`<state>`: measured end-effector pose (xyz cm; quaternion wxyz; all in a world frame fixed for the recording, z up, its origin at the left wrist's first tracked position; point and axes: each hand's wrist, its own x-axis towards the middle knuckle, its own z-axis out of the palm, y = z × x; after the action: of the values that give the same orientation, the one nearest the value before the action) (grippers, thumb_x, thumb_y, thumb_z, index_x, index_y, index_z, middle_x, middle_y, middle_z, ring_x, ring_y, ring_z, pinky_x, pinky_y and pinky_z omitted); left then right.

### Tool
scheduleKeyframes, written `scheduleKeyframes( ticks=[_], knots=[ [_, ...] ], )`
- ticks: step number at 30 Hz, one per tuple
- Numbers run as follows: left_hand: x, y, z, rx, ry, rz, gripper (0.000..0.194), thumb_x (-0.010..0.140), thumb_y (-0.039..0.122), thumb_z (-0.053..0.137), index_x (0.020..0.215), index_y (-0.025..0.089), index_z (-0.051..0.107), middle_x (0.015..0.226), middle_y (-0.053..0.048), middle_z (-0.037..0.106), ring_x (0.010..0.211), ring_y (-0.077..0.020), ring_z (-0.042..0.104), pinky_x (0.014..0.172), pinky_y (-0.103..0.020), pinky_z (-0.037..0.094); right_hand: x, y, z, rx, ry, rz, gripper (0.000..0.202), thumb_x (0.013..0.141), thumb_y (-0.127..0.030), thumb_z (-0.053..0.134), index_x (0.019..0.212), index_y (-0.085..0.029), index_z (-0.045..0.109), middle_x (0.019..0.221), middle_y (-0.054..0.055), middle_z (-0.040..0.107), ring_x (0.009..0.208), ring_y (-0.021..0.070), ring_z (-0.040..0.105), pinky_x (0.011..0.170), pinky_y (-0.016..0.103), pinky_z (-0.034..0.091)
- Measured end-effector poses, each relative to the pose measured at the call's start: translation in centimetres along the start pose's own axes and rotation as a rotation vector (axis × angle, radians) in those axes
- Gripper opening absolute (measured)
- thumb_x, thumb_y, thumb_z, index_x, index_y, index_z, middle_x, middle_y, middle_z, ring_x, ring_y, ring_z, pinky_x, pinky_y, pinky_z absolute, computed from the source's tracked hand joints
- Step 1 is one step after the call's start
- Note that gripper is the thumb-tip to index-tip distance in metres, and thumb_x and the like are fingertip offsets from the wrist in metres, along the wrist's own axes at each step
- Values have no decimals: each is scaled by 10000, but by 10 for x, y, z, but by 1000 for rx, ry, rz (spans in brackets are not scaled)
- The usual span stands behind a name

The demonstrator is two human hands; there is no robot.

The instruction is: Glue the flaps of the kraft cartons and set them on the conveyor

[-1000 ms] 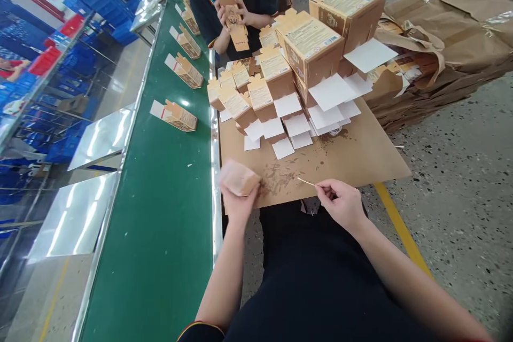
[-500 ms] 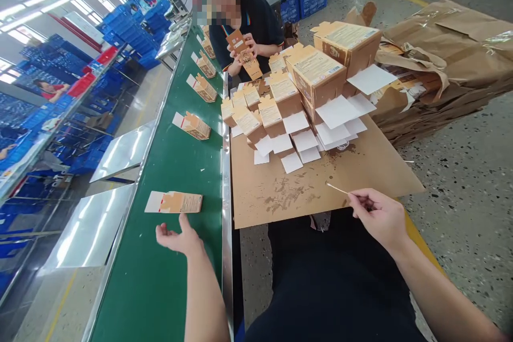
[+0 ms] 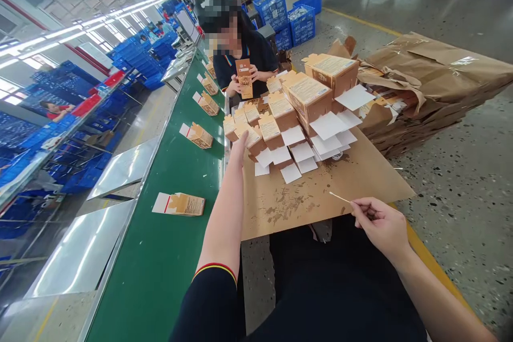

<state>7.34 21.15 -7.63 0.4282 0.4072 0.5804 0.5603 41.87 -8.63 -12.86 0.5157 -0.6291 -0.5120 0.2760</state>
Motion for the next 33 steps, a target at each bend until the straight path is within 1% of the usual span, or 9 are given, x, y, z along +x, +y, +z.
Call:
scheduleKeyframes(
  ticks=[3, 6, 10, 12, 15, 17, 23, 28, 33],
  knots=[
    [-1, -3, 11, 44, 14, -128, 547, 733, 461, 1027, 1144, 183, 797, 1302, -253, 823, 1491, -531, 663, 1226, -671, 542, -5, 3, -8, -14, 35, 5, 521, 1022, -759, 725, 851, -273, 803, 593, 32, 704, 450, 209, 675, 484, 353, 625],
    [-21, -2, -6, 21, 39, -121, 512, 824, 438, 939, 1250, 203, 778, 1361, -187, 819, 1462, -435, 715, 1236, -600, 579, -6, 5, -17, -36, 67, 25, 553, 1005, -790, 727, 860, -263, 809, 618, 46, 729, 457, 221, 686, 492, 374, 634],
    [-91, -14, -48, -175, 78, 39, 662, 836, 443, 930, 1437, 274, 710, 1543, -114, 753, 1489, -357, 705, 1233, -543, 605, -9, 2, -22, -34, 56, 51, 519, 1012, -788, 719, 862, -299, 809, 629, 47, 734, 463, 241, 687, 495, 409, 641],
    [-138, -28, -63, -236, 48, 28, 712, 819, 479, 971, 1452, 303, 695, 1577, -104, 736, 1514, -362, 681, 1226, -546, 613, -12, -3, -15, -7, -16, 50, 460, 1037, -724, 724, 879, -301, 808, 638, 36, 732, 466, 232, 688, 500, 395, 637],
    [-194, -46, -68, -239, -11, -94, 801, 759, 501, 1051, 1445, 317, 681, 1568, -120, 737, 1489, -373, 691, 1202, -553, 625, -15, -11, 13, 32, -183, -26, 329, 1069, -545, 731, 888, -279, 797, 667, 18, 741, 498, 201, 701, 534, 341, 629],
    [-214, -54, -62, -218, -16, -136, 892, 695, 494, 1103, 1445, 311, 655, 1554, -136, 734, 1441, -363, 720, 1191, -551, 625, -15, -11, 40, 32, -273, -126, 254, 1078, -416, 708, 883, -270, 782, 707, 15, 758, 556, 184, 715, 587, 309, 629],
    [-219, -66, -51, -171, 27, -139, 928, 604, 463, 1163, 1321, 299, 596, 1387, -111, 773, 1379, -326, 751, 1209, -535, 606, -21, 9, 99, -40, -428, -354, 244, 1094, -234, 612, 872, -242, 712, 717, 13, 697, 608, 159, 638, 614, 280, 541],
    [-223, -71, -53, -155, 20, -164, 935, 607, 472, 1159, 1344, 294, 612, 1389, -126, 777, 1361, -352, 760, 1208, -566, 602, -31, 17, 103, -106, -495, -407, 233, 1089, -183, 600, 886, -245, 695, 727, 5, 660, 613, 158, 605, 620, 285, 500],
    [-225, -75, -52, -114, 12, -157, 870, 624, 514, 1137, 1303, 265, 652, 1371, -149, 792, 1306, -367, 783, 1195, -594, 605, -24, 18, 96, -126, -412, -369, 223, 1082, -187, 606, 886, -246, 693, 746, 20, 710, 632, 174, 663, 630, 294, 545]
  ],
)
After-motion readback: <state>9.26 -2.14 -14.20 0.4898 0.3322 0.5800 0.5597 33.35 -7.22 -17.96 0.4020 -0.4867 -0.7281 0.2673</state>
